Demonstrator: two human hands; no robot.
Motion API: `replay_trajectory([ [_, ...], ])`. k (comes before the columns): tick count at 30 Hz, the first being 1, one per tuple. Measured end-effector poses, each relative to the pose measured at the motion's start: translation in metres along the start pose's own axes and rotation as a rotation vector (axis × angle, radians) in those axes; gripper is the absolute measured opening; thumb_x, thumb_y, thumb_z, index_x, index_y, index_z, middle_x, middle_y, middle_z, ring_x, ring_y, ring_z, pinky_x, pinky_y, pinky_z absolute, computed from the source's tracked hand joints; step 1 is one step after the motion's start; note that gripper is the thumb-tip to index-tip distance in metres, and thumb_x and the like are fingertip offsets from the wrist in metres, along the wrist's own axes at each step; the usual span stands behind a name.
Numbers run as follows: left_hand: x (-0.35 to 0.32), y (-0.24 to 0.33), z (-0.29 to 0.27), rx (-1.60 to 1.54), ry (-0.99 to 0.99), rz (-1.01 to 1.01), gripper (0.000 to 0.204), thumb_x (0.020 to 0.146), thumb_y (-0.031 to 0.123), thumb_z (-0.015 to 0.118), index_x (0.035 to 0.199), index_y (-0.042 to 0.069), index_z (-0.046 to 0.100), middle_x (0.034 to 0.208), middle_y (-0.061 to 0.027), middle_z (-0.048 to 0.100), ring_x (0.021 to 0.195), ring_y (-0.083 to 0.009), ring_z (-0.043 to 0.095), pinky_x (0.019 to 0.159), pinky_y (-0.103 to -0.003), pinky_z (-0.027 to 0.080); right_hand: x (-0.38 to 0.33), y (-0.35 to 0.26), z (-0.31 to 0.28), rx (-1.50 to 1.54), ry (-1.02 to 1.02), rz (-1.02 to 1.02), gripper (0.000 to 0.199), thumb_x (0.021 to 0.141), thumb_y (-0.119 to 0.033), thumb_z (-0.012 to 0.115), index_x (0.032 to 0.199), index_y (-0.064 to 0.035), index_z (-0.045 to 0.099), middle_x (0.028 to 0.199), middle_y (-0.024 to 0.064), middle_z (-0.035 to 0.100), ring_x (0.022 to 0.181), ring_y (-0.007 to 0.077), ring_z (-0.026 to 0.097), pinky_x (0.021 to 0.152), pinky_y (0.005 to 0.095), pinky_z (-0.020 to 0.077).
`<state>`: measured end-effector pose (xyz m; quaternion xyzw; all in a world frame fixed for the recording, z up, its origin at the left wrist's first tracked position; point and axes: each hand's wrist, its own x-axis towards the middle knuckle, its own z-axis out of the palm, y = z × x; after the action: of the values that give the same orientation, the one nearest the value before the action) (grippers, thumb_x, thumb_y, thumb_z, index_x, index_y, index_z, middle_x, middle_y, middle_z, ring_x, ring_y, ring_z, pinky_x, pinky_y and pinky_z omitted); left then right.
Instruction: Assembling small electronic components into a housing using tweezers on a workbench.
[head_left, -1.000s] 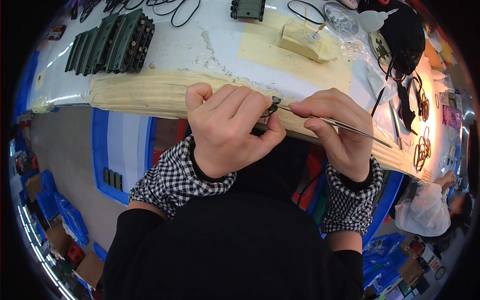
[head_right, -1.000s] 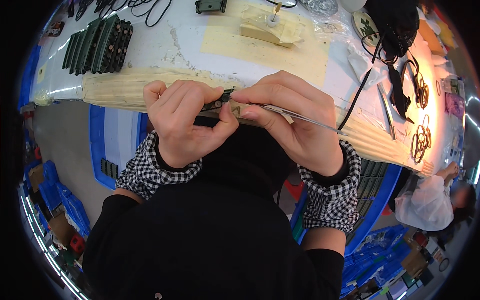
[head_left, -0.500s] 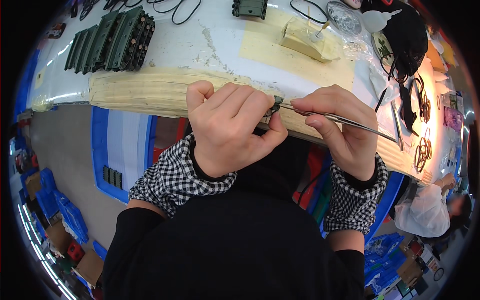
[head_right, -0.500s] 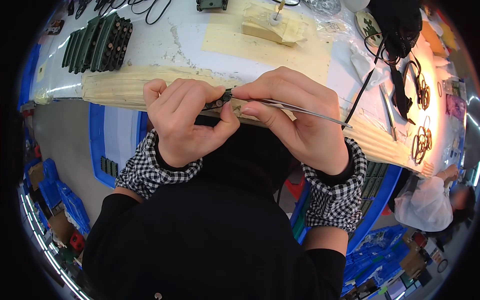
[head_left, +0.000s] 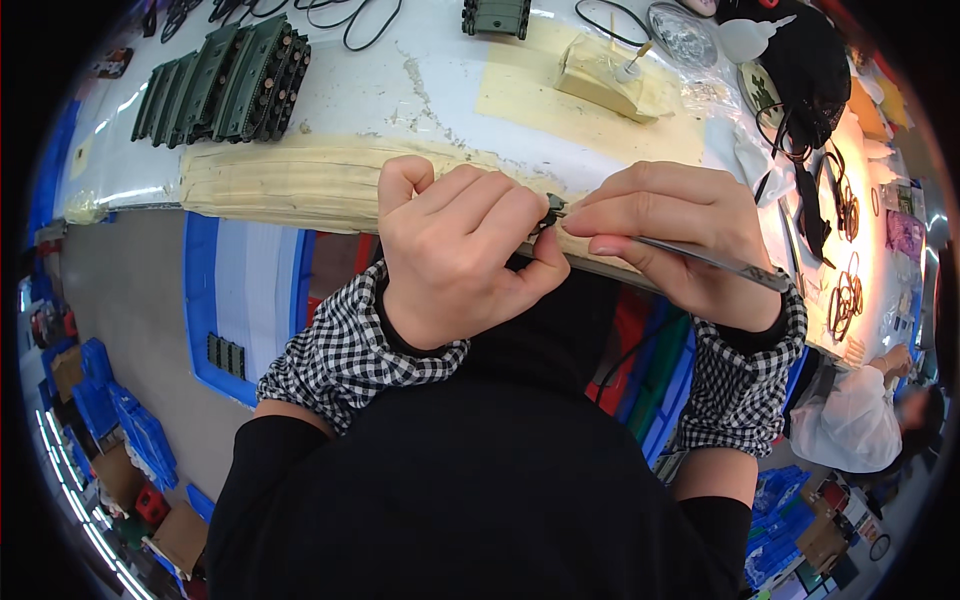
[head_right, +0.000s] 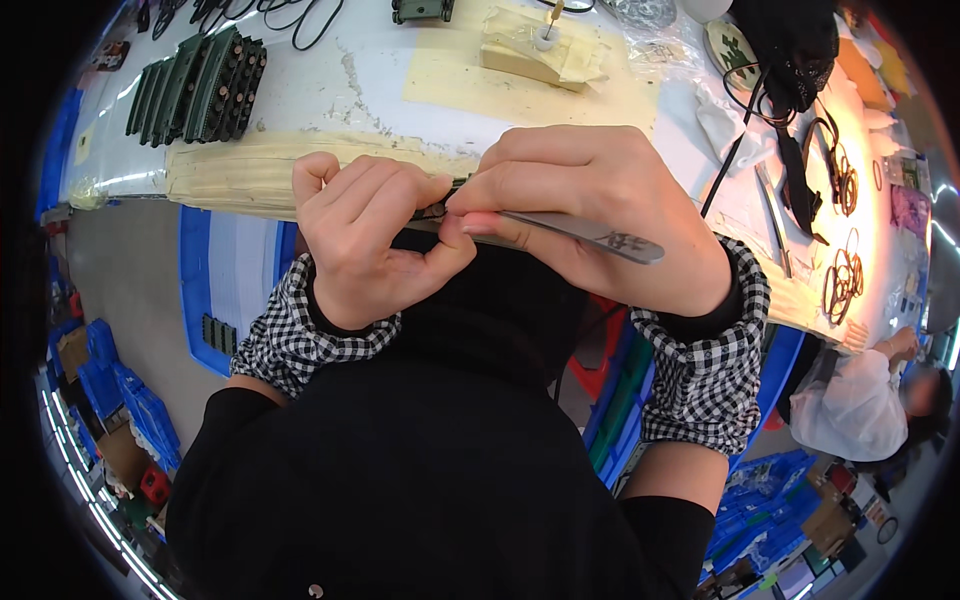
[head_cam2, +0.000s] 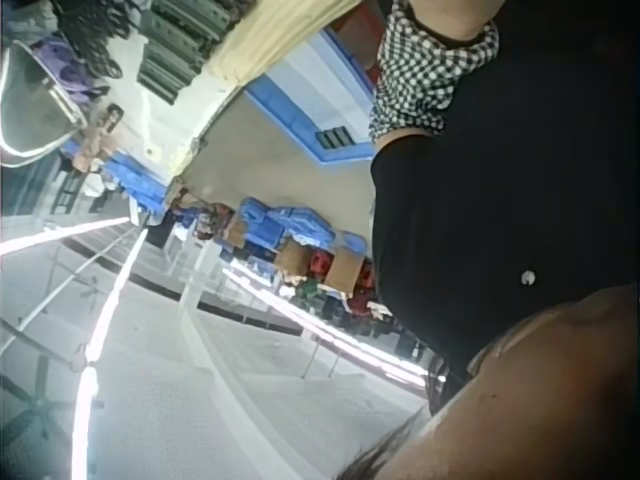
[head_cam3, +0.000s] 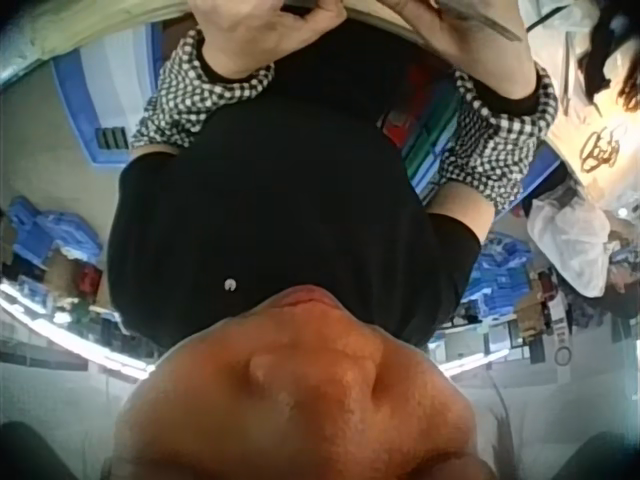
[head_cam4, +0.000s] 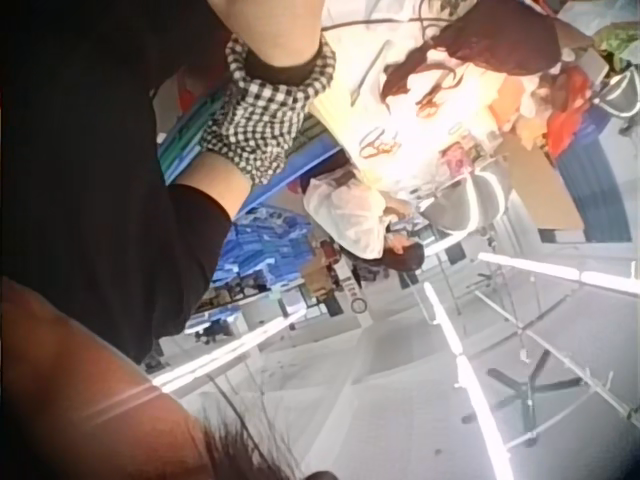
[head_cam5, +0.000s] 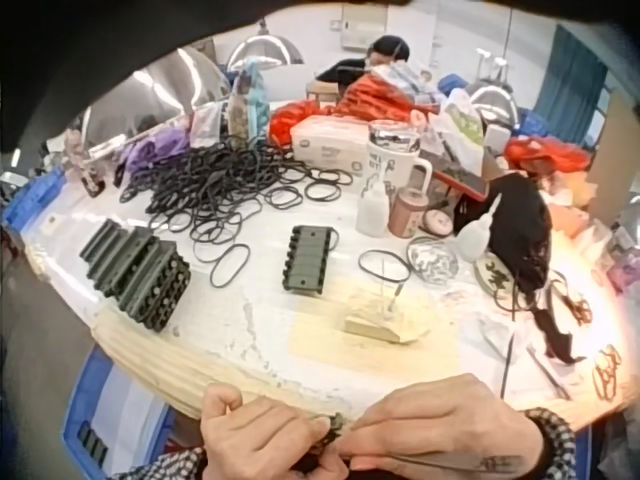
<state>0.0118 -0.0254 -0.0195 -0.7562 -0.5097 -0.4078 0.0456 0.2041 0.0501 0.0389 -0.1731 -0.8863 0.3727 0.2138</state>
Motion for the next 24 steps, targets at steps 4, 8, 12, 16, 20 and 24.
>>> replay_trajectory([
  [4, 0.003, 0.000, 0.000, 0.014, -0.021, -0.023, 0.016, 0.060, 0.014, 0.069, 0.068, 0.013, 0.055, 0.062, 0.0022, 0.053, 0.057, -0.0150, 0.053, 0.066, -0.032, 0.030, -0.002, -0.006, -0.001, -0.024, 0.060, -0.023, 0.013, 0.083, -0.006, 0.067, 0.094, 0.0009, 0.068, 0.082, 0.0120, 0.066, 0.076, 0.0241, 0.065, 0.067, 0.0301, 0.0514],
  [8, 0.014, -0.004, -0.011, 0.014, -0.034, -0.034, 0.015, 0.060, 0.012, 0.069, 0.071, 0.010, 0.060, 0.063, 0.0007, 0.056, 0.057, -0.0170, 0.053, 0.068, -0.031, 0.029, -0.016, -0.014, -0.008, 0.104, 0.530, 0.011, 0.012, 0.091, -0.008, 0.060, 0.093, 0.0034, 0.062, 0.083, 0.0098, 0.064, 0.073, 0.0175, 0.061, 0.070, 0.0273, 0.0489],
  [12, 0.041, -0.012, -0.008, 0.028, 0.050, 0.031, 0.016, 0.060, 0.011, 0.069, 0.073, 0.009, 0.061, 0.063, 0.0011, 0.056, 0.057, -0.0164, 0.052, 0.070, -0.031, 0.029, -0.009, 0.008, -0.011, -0.160, 0.808, 0.195, 0.009, 0.092, -0.008, 0.061, 0.095, 0.0007, 0.062, 0.082, 0.0067, 0.064, 0.075, 0.0116, 0.058, 0.070, 0.0255, 0.0459],
  [16, 0.061, -0.023, 0.008, 0.035, 0.128, 0.064, 0.016, 0.060, 0.011, 0.068, 0.072, 0.009, 0.060, 0.063, 0.0025, 0.056, 0.056, -0.0162, 0.051, 0.068, -0.031, 0.028, 0.015, 0.035, -0.011, -0.589, 0.756, 0.141, 0.012, 0.083, -0.009, 0.070, 0.093, -0.0039, 0.066, 0.078, 0.0088, 0.063, 0.073, 0.0248, 0.058, 0.065, 0.0325, 0.0454],
  [20, 0.063, -0.032, 0.024, 0.020, 0.168, 0.057, 0.016, 0.059, 0.012, 0.068, 0.071, 0.009, 0.059, 0.063, 0.0028, 0.056, 0.056, -0.0161, 0.051, 0.067, -0.031, 0.028, 0.027, 0.048, -0.010, -0.656, 0.697, 0.179, 0.015, 0.078, -0.009, 0.074, 0.090, -0.0044, 0.066, 0.075, 0.0081, 0.062, 0.073, 0.0237, 0.058, 0.063, 0.0325, 0.0447],
  [24, 0.060, -0.033, 0.024, 0.008, 0.150, 0.028, 0.017, 0.058, 0.012, 0.068, 0.072, 0.009, 0.060, 0.064, 0.0012, 0.057, 0.057, -0.0164, 0.052, 0.068, -0.031, 0.028, 0.028, 0.049, -0.011, -0.620, 0.692, 0.168, 0.012, 0.076, -0.006, 0.074, 0.086, -0.0043, 0.066, 0.074, 0.0077, 0.062, 0.073, 0.0234, 0.057, 0.063, 0.0320, 0.0442],
])
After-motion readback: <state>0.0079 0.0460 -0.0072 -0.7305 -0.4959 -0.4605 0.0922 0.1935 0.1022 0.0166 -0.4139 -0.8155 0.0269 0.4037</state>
